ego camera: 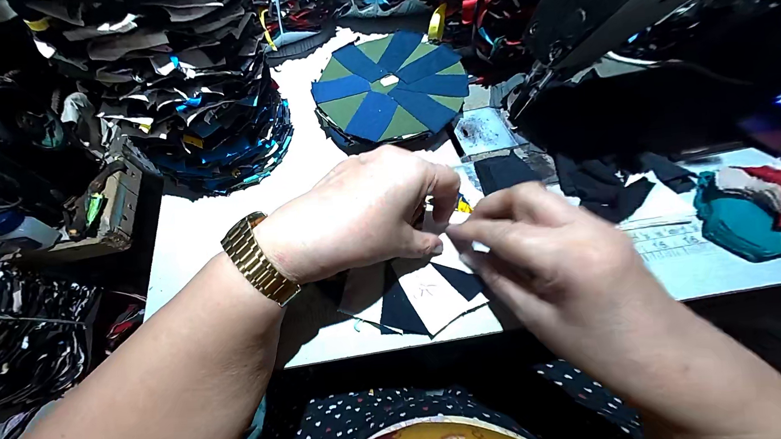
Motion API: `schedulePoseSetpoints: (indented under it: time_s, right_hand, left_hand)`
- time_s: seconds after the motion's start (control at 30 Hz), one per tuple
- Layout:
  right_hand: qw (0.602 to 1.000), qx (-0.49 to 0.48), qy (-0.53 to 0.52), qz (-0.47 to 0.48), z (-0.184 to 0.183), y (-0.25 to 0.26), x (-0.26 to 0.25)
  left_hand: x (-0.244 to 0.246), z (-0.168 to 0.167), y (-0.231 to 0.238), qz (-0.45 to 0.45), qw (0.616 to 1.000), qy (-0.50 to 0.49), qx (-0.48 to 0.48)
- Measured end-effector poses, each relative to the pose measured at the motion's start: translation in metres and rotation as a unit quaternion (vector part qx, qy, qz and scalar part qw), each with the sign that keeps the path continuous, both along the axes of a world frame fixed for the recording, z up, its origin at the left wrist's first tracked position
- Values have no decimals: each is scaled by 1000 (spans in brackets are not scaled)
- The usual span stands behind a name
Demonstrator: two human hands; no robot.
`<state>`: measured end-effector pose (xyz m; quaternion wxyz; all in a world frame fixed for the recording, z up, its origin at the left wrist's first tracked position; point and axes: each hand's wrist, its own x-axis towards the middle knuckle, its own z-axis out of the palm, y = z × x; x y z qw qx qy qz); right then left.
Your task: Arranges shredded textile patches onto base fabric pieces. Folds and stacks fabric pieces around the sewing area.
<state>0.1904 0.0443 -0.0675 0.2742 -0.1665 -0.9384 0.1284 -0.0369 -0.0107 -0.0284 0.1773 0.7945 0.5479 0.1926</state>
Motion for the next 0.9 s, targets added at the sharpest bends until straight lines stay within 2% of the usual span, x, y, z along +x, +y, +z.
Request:
schedulePoseSetpoints:
  time_s: [0.1, 0.2, 0.33, 0.43, 0.53, 0.9]
  right_hand:
    - [998, 42, -35, -4, -7, -11, -4]
    - [998, 48, -47, -5, -7, -22, -2]
    - [1000, -7, -10, -15, 5, -4, 12]
    - [997, 12, -8, -73, 16, 25, 25]
    - [995, 5, -32, -95, 11, 44, 31]
    - [995, -72, 1, -75, 5, 59, 38]
  left_hand:
    - [-2, 3, -2, 1, 998, 57, -25]
    - [-5, 5, -3, -7, 997, 69, -39]
    - [-7, 1, -1, -26, 999, 26, -5]
    - [-8, 0, 1, -6, 999, -7, 36]
    - [-8, -1, 2, 19, 998, -28, 56]
    - [-6, -11, 7, 27, 991, -104, 83]
